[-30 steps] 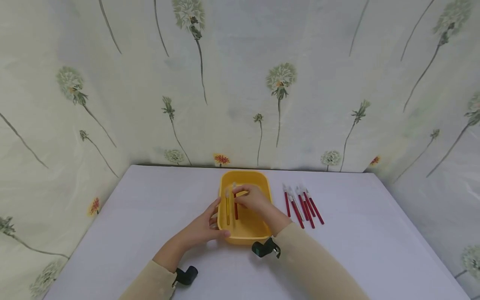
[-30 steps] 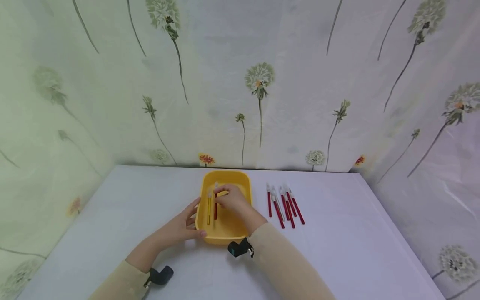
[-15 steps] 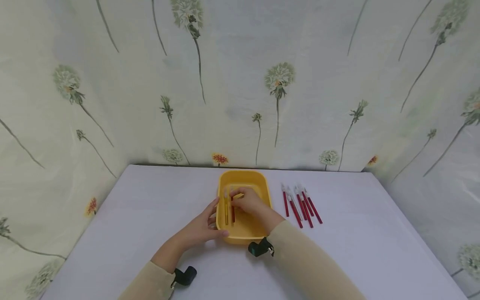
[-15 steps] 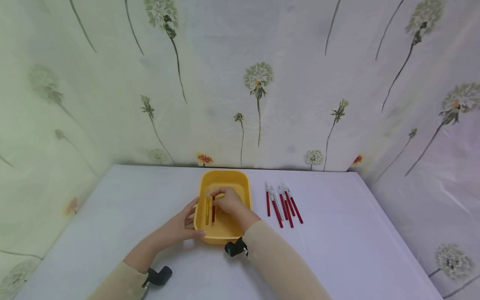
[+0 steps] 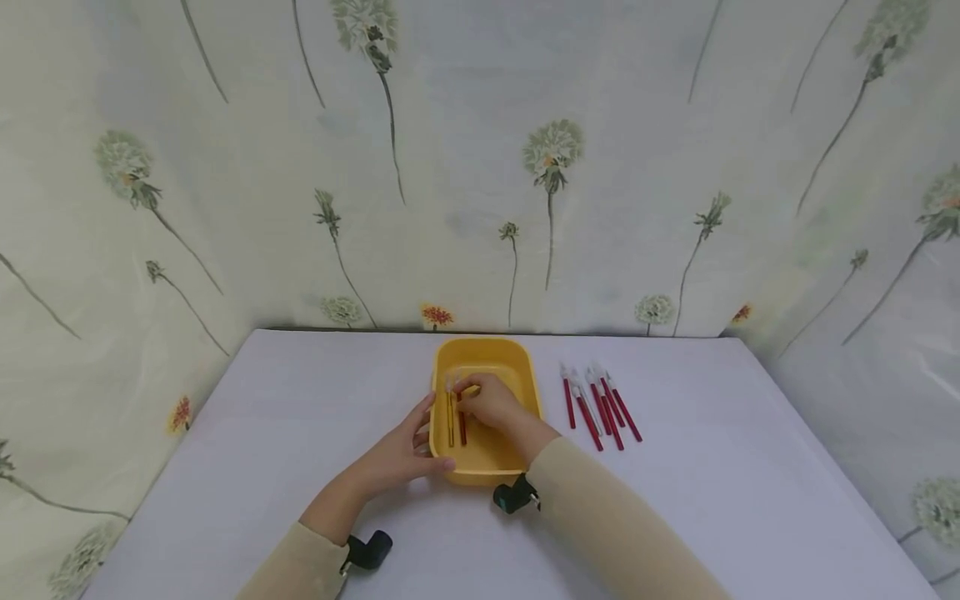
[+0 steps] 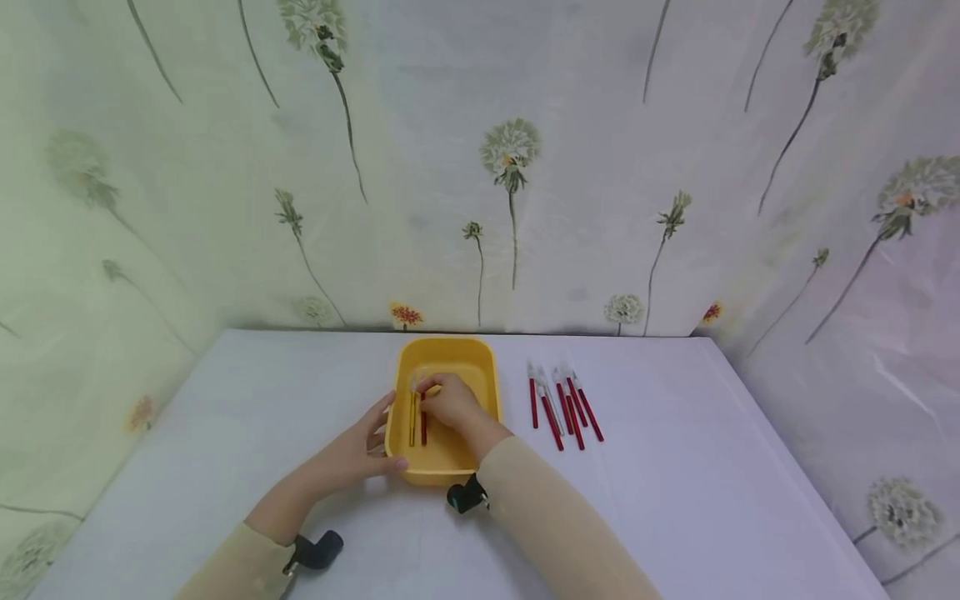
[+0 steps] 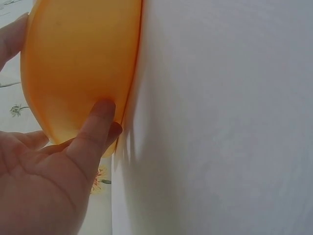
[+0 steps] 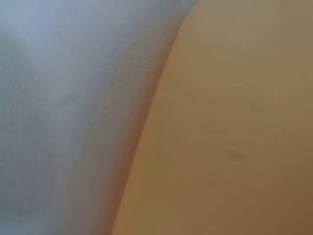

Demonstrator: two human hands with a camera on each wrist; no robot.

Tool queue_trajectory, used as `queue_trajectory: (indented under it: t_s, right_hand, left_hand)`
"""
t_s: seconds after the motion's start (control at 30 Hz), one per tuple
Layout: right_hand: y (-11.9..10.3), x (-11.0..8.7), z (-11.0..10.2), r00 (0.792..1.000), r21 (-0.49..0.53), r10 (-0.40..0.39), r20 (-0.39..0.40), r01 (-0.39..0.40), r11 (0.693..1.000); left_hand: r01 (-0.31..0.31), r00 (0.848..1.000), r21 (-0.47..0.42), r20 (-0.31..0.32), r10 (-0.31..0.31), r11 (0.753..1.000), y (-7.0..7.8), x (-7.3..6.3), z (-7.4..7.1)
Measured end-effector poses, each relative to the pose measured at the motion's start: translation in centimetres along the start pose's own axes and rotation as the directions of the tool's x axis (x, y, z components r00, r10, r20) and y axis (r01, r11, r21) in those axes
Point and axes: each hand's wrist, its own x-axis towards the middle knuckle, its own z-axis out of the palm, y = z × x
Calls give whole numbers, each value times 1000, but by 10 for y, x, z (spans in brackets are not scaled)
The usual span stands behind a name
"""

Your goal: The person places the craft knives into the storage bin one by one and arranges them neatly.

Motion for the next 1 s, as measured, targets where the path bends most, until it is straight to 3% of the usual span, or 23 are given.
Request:
queue_trajectory:
  t_s: [0.37,1.0]
  right_hand:
    - [-4,-1,0,1000,-47,5,-5,-5,999]
    - [-5,-5,-2,999,24,14,-40,-13,1000]
  left_hand:
    - [11,1000,0,-1,-11,1000,5,-1,0]
    - [7,1000,0,-8,-7,1000,3,-1,1]
